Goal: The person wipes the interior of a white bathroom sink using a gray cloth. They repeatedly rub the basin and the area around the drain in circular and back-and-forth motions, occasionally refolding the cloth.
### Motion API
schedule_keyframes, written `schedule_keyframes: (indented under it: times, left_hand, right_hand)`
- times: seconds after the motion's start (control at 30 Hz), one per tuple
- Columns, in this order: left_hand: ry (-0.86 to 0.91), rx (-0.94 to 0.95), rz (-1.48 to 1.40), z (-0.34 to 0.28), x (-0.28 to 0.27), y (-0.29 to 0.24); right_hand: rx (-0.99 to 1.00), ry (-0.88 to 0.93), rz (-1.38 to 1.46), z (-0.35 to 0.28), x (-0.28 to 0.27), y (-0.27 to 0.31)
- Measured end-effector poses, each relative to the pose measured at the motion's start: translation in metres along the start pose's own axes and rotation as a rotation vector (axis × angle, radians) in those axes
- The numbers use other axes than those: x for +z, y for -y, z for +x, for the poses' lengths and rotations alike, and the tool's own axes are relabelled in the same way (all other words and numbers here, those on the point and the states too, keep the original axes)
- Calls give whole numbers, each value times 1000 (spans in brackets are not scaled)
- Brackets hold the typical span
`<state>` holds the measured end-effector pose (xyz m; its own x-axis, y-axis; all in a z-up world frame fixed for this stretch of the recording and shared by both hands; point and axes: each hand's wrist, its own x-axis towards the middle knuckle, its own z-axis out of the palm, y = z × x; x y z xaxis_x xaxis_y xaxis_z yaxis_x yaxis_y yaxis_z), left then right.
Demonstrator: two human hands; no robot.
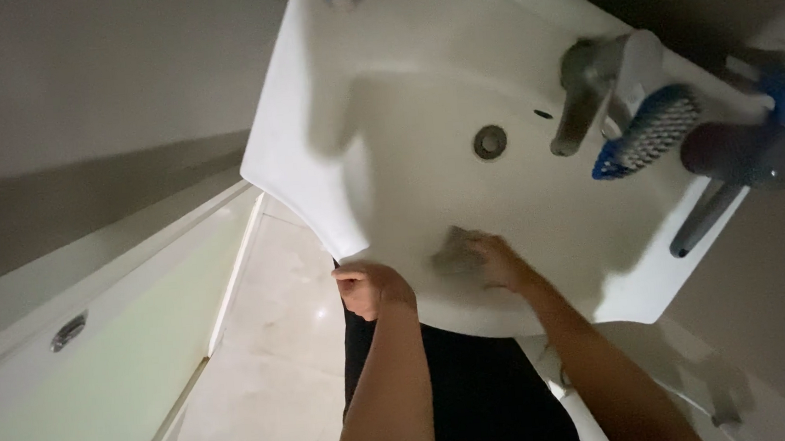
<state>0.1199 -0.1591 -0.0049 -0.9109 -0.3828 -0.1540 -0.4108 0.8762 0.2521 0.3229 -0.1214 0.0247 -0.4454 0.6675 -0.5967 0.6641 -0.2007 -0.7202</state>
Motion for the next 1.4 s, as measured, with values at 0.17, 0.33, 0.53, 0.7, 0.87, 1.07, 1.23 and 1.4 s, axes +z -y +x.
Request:
schedule_keyframes:
  times: [0.17,0.33,0.53,0.7,0.87,1.07,1.23,1.4]
  left_hand:
    - [-44,24,37,2,-7,-5]
    - [-99,59,79,6,4,10]
    - [-146,118,114,9,9,15]
    - [-140,111,117,3,7,16]
    - [-121,74,99,4,9,13]
    - [-62,8,155,7,13,19]
    - [-50,38,107,11,8,13]
    - [-89,104,96,11,14,15]
  right_hand:
    - [75,-222,-37,9,-40,-40]
    - [150,-441,-62,71,-29,-99]
    - [239,-731,-95,168,59,-96]
    - [274,-620,-205,95,44,64]
    - [288,-350,-373,8,19,44]
    - [450,-314,-256,14,54,-80]
    - [343,-667,354,119,55,79]
    - [-170,-838,726,168,63,176]
